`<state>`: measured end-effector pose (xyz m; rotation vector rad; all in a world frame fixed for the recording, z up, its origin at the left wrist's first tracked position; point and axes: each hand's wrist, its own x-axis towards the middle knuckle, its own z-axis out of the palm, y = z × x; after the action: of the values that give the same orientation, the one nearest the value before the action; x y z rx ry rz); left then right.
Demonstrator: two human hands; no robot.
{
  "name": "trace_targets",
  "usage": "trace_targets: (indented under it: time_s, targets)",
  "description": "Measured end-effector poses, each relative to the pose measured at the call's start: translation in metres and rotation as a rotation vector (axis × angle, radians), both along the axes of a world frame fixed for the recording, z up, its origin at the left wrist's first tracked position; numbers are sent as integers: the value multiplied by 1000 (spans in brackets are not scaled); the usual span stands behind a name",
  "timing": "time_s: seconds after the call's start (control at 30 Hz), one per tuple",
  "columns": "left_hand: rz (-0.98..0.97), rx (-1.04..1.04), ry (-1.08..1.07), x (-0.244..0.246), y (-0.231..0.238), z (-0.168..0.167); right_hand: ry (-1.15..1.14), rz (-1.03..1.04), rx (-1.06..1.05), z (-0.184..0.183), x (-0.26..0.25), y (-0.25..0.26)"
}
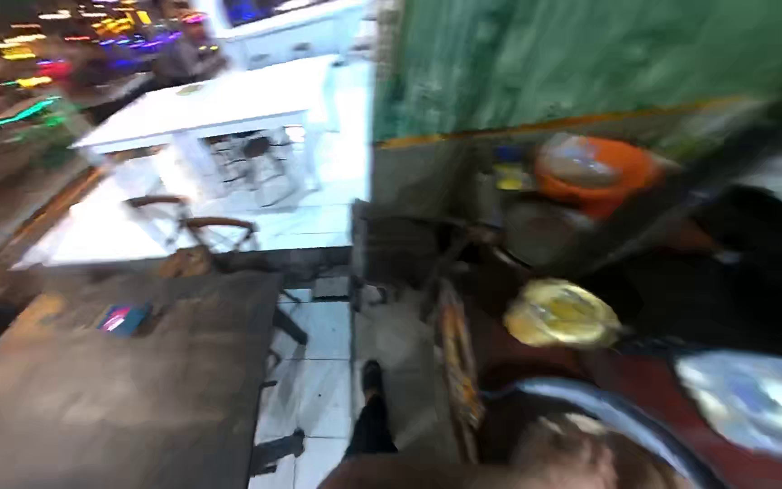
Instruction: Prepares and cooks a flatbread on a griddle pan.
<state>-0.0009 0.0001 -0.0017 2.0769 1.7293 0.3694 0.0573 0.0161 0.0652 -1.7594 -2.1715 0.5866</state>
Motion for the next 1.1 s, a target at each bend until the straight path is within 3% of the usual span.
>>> trace_targets:
  time_s: [0.07,0.17,0.23,0.33,0.5,0.67,0.83,0.9,1.0,1.1]
  targets:
    - [-102,-177,-43,-7,4,16,-29,-92,116,-50,49,7]
    - [-249,-369,156,-8,25,37,-80,-445,-117,-40,67,3]
    - [-316,-381,214,3,36,30,-70,-627,-152,-52,86,-2]
    - [-371,-277,260,8,38,18,-56,-735,-116,-65,100,-29]
    - [-539,-146,314,4,48,16,229,-971,-333,-62,84,-66]
    - [-1068,99,137,3,74,-13,661,-1267,-344,-70,50,-96]
    - [-1401,62,6,15,105,-25,961,-1405,-301,-74,3,-108]
    - [-1454,80,-60,17,114,-38,833,-1421,-177,-72,-13,-111]
    - [-1491,123,-65,13,118,-57,242,-1351,-12,-85,-29,-118]
    - [-1501,140,-28,11,116,-53,-256,-1127,-56,-87,-40,-129]
